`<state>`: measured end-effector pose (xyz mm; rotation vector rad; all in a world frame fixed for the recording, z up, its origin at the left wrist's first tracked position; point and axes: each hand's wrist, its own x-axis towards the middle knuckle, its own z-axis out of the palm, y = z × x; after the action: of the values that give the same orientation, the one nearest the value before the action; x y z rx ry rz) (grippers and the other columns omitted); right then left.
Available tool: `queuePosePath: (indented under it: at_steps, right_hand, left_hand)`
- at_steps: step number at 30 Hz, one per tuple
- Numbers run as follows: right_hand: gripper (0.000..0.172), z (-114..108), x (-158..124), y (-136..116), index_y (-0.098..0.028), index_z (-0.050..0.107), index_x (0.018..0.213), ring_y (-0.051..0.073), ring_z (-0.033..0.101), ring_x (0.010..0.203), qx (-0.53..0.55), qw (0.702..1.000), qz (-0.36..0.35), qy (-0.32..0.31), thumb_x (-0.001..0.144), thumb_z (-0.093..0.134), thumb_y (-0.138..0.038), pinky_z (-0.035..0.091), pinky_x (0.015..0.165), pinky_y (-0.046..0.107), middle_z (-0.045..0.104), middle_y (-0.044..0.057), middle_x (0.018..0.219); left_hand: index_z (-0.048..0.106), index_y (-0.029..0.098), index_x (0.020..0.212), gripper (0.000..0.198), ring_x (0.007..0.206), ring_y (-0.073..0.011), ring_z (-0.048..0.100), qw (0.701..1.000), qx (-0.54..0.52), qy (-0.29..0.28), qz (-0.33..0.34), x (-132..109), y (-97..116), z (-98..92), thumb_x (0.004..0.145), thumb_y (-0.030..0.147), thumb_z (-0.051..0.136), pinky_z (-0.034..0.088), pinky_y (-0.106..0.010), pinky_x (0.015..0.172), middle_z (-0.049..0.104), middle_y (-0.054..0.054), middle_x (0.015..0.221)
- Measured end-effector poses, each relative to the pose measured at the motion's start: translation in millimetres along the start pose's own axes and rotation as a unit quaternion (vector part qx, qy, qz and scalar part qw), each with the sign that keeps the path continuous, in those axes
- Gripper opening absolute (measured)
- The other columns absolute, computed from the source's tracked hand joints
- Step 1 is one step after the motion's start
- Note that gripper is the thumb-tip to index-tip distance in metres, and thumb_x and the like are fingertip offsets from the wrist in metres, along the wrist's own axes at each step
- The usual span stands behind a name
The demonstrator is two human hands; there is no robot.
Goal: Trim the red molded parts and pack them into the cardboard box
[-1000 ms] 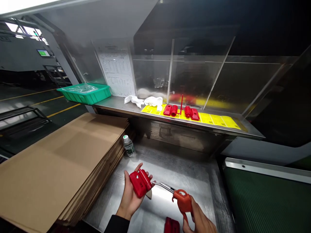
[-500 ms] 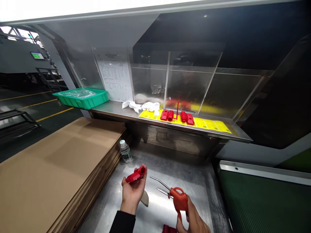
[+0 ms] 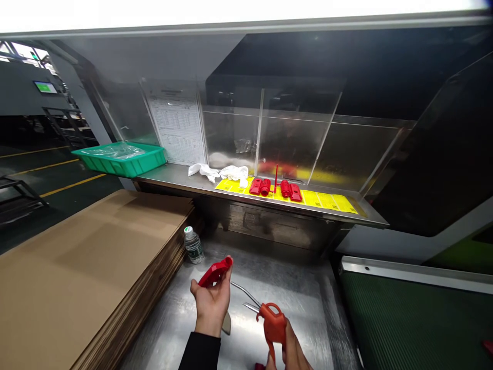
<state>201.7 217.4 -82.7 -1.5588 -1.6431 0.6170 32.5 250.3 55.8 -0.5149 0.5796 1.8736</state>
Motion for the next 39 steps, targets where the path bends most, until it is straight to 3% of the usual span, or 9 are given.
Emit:
queuePosePath:
  at_steps: [4, 9, 15, 20, 27, 33, 37, 39]
  right_hand:
    - [0.065, -1.5, -3.6, -17.3, -0.021, 0.076, 0.076, 0.02, 0.065, 0.046, 0.061, 0.996, 0.05, -0.032, 0.096, 0.015, -0.02, 0.057, 0.048, 0.032, 0.063, 0.005, 0.049]
    - [0.06, -3.3, -0.8, -31.5, -0.024, 0.074, 0.07, 0.021, 0.068, 0.051, 0.117, 0.988, 0.079, -0.062, 0.096, 0.02, -0.024, 0.058, 0.053, 0.032, 0.062, 0.004, 0.05]
    - [0.062, -10.8, 8.7, -38.9, -0.024, 0.073, 0.075, 0.02, 0.069, 0.055, 0.157, 0.98, 0.104, -0.069, 0.095, 0.015, -0.023, 0.056, 0.055, 0.03, 0.064, 0.003, 0.054]
    - [0.051, -27.4, 14.5, -44.6, -0.024, 0.073, 0.079, 0.02, 0.069, 0.057, 0.18, 0.977, 0.109, -0.043, 0.096, 0.025, -0.03, 0.054, 0.059, 0.03, 0.063, 0.001, 0.057]
    - [0.046, -44.0, 14.7, -54.3, -0.023, 0.071, 0.081, 0.018, 0.067, 0.057, 0.2, 0.976, 0.089, -0.006, 0.096, 0.03, -0.035, 0.054, 0.06, 0.029, 0.063, 0.0, 0.058]
    - [0.032, -48.8, 12.0, -61.3, -0.025, 0.071, 0.084, 0.017, 0.066, 0.058, 0.202, 0.977, 0.068, -0.001, 0.094, 0.044, -0.037, 0.052, 0.059, 0.027, 0.063, -0.002, 0.061]
    - [0.038, -52.5, -1.2, -63.5, -0.023, 0.07, 0.085, 0.015, 0.064, 0.059, 0.205, 0.977, 0.064, -0.01, 0.098, 0.041, -0.042, 0.053, 0.061, 0.028, 0.064, -0.001, 0.064]
    - [0.033, -55.3, -9.2, -62.7, -0.02, 0.069, 0.089, 0.014, 0.065, 0.065, 0.203, 0.977, 0.063, -0.017, 0.097, 0.048, -0.044, 0.055, 0.067, 0.03, 0.066, 0.0, 0.071]
  left_hand:
    - [0.052, 0.018, 0.115, 0.047, 0.106, -0.0351, 0.07, 0.996, 0.035, -0.047, 0.062, 3.2, 1.2, -2.0, 0.095, 0.059, 0.042, 0.063, -0.048, 0.079, 0.067, -0.018, 0.113]
    - [0.061, 0.022, 0.092, 0.049, 0.109, -0.0281, 0.069, 0.987, 0.067, -0.111, 0.091, 4.7, -0.3, -5.9, 0.093, 0.064, 0.037, 0.061, -0.036, 0.083, 0.071, -0.008, 0.104]
    - [0.066, 0.021, 0.095, 0.049, 0.114, -0.0323, 0.067, 0.984, 0.069, -0.153, 0.067, 3.1, -2.8, -8.3, 0.088, 0.066, 0.047, 0.058, -0.041, 0.092, 0.074, -0.011, 0.103]
    - [0.063, 0.017, 0.09, 0.051, 0.114, -0.0366, 0.066, 0.985, 0.077, -0.141, 0.066, 6.2, -0.7, -9.4, 0.096, 0.06, 0.036, 0.057, -0.052, 0.092, 0.074, -0.017, 0.1]
    - [0.061, 0.022, 0.098, 0.039, 0.1, -0.0357, 0.071, 0.975, 0.143, -0.159, 0.065, 4.6, 4.1, -4.3, 0.094, 0.056, 0.043, 0.056, -0.061, 0.086, 0.073, -0.01, 0.092]
    - [0.06, 0.034, 0.118, 0.044, 0.102, -0.027, 0.067, 0.939, 0.252, -0.195, 0.129, -7.5, -4.5, 4.0, 0.088, 0.064, 0.05, 0.057, -0.043, 0.086, 0.067, -0.003, 0.1]
    - [0.067, 0.03, 0.115, 0.041, 0.097, -0.0174, 0.062, 0.879, 0.388, -0.219, 0.171, 0.8, -0.3, 7.1, 0.082, 0.055, 0.068, 0.052, -0.019, 0.074, 0.065, -0.001, 0.108]
    - [0.072, 0.026, 0.109, 0.04, 0.08, -0.014, 0.062, 0.847, 0.461, -0.229, 0.134, 7.8, 10.6, 9.3, 0.078, 0.051, 0.074, 0.048, -0.015, 0.061, 0.067, -0.002, 0.093]
